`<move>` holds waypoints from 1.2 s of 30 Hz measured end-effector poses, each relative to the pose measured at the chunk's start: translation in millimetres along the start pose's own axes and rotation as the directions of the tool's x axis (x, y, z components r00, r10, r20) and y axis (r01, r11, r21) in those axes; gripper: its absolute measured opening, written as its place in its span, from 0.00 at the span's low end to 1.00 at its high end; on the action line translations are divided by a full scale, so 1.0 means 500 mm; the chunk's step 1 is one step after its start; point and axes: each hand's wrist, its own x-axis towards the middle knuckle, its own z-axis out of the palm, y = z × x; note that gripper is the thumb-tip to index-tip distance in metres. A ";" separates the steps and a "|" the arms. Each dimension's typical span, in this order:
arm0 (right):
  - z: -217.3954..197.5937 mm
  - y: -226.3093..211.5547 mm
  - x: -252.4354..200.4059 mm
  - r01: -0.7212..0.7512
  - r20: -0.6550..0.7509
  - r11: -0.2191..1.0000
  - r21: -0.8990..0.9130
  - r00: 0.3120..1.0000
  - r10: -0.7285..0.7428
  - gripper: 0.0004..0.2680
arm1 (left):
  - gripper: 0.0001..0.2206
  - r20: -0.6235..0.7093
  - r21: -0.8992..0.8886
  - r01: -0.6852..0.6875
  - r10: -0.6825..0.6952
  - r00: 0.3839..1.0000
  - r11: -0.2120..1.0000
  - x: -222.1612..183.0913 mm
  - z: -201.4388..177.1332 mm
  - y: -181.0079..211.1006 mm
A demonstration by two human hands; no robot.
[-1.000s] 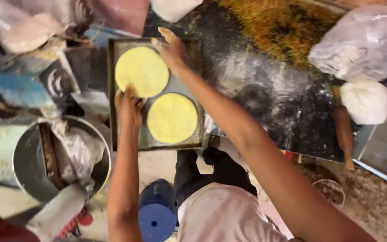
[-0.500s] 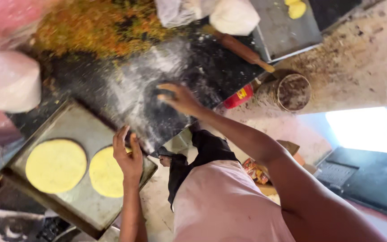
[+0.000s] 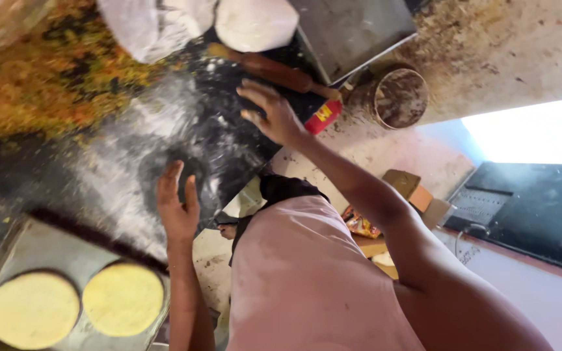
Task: The person rolls out dough with a rolling pin, fills it with a vegetable mixture, closes the dough to form a ball, and then flattens and rolls it again on a floured surface.
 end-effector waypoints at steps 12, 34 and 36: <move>-0.387 0.639 0.210 -0.383 -0.405 0.608 -0.696 0.908 0.109 0.20 | 0.17 0.275 0.129 -0.141 0.101 0.956 0.982 0.190 0.154 0.067; -0.268 0.226 -0.057 -0.193 -0.023 0.171 0.966 0.596 0.803 0.15 | 0.55 0.231 0.436 0.090 -0.208 0.950 0.896 0.686 0.630 -0.045; -0.246 0.207 -0.064 -0.190 -0.146 0.239 0.952 0.403 0.903 0.14 | 0.49 0.105 0.400 0.051 -0.101 0.989 0.915 0.773 0.723 -0.097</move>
